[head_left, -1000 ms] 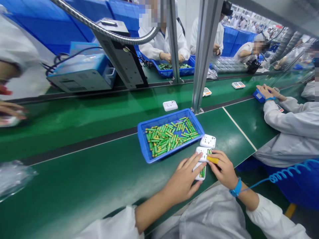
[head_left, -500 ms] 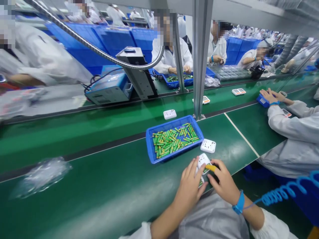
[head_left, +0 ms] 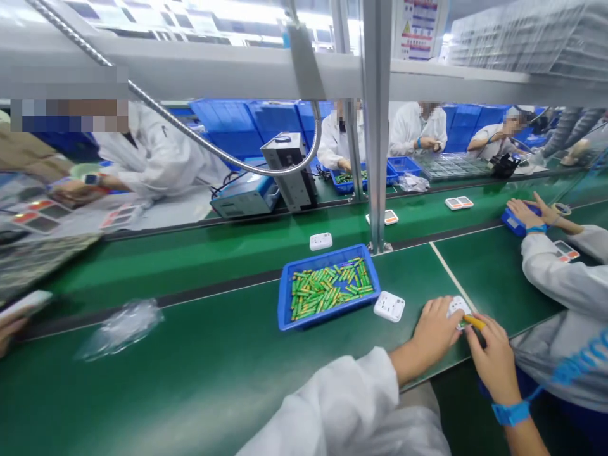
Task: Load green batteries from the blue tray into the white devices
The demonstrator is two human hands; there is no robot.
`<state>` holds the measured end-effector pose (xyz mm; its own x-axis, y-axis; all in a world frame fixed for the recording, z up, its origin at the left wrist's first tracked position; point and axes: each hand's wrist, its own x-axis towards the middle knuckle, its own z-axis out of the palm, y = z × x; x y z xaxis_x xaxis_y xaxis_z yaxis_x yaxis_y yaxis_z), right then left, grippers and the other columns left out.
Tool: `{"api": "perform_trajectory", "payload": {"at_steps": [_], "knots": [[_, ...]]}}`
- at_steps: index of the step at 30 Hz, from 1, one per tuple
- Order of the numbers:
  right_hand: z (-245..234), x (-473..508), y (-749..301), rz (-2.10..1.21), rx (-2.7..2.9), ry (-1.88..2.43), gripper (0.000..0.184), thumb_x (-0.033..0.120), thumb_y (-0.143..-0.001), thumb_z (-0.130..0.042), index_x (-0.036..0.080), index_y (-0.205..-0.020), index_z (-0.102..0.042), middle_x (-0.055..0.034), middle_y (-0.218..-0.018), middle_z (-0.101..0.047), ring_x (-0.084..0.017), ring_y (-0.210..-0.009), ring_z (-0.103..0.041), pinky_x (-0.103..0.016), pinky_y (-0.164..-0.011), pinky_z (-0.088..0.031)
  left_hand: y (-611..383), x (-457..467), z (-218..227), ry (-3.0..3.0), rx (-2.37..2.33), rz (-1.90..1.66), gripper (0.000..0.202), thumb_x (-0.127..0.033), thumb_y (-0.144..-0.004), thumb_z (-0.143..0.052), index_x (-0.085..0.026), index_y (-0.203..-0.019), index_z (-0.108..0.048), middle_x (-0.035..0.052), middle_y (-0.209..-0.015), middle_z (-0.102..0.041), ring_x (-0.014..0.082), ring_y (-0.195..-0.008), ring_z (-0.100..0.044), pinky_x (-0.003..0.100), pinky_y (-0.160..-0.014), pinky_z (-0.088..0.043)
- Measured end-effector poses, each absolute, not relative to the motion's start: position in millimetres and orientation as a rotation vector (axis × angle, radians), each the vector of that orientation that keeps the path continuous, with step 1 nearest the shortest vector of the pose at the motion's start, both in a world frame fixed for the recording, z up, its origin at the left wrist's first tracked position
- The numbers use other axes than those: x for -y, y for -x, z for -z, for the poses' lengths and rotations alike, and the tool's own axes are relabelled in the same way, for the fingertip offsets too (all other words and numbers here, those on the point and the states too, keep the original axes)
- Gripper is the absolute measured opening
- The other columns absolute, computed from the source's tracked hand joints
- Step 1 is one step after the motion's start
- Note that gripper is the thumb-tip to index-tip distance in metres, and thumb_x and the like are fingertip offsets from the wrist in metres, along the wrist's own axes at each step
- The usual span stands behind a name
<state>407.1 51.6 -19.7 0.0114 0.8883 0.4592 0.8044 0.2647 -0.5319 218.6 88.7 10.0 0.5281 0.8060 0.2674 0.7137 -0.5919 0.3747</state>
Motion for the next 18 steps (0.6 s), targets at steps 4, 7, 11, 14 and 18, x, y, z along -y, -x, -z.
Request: {"api": "perform_trajectory", "payload": {"at_steps": [4,7,11,14,18], "knots": [[15,-85,-425,-0.061,1.625,1.619,0.049,0.06,-0.104,-0.056,0.019,-0.119,-0.077,-0.02,-0.135,-0.072,-0.04,-0.128,-0.066,-0.062,-0.111,-0.052,-261,-154,-10,-2.584,-1.23,-0.599,0.036,-0.035,-0.107,-0.072,-0.021,-0.139,-0.065,0.0161,-0.152,-0.056,0.0333,-0.137,-0.053,0.047,-0.111,-0.05],[1,-90,-406,-0.139,1.556,1.578,0.047,0.055,-0.104,-0.06,0.02,-0.131,-0.076,-0.0186,-0.146,-0.067,-0.038,-0.135,-0.064,-0.06,-0.112,-0.054,-291,-197,-10,-2.588,-1.236,-0.582,0.032,-0.033,-0.11,-0.065,-0.019,-0.139,-0.067,0.0177,-0.146,-0.059,0.0335,-0.131,-0.056,0.048,-0.108,-0.05],[-27,-75,-361,-0.322,1.538,1.447,0.044,0.05,-0.106,-0.062,0.024,-0.141,-0.073,-0.0164,-0.151,-0.065,-0.037,-0.136,-0.066,-0.058,-0.114,-0.054,-318,-231,-4,-2.602,-1.233,-0.57,0.041,-0.045,-0.108,-0.069,-0.019,-0.14,-0.07,0.0208,-0.15,-0.058,0.0382,-0.14,-0.052,0.053,-0.113,-0.047],[-30,-60,-344,-0.402,1.466,1.415,0.044,0.049,-0.107,-0.062,0.025,-0.142,-0.073,-0.0172,-0.15,-0.065,-0.036,-0.128,-0.069,-0.057,-0.11,-0.057,-288,-231,-3,-2.654,-1.099,-0.602,0.054,-0.052,-0.106,-0.072,-0.027,-0.153,-0.064,0.0181,-0.165,-0.049,0.0398,-0.156,-0.038,0.057,-0.122,-0.039],[8,-52,-344,-0.503,1.487,1.437,0.043,0.049,-0.106,-0.064,0.022,-0.138,-0.074,-0.0174,-0.143,-0.071,-0.036,-0.122,-0.072,-0.056,-0.108,-0.058,-161,-208,-24,-2.511,-1.232,-0.549,0.044,-0.05,-0.101,-0.078,-0.031,-0.14,-0.073,0.011,-0.152,-0.064,0.035,-0.144,-0.054,0.05,-0.118,-0.046]]}}
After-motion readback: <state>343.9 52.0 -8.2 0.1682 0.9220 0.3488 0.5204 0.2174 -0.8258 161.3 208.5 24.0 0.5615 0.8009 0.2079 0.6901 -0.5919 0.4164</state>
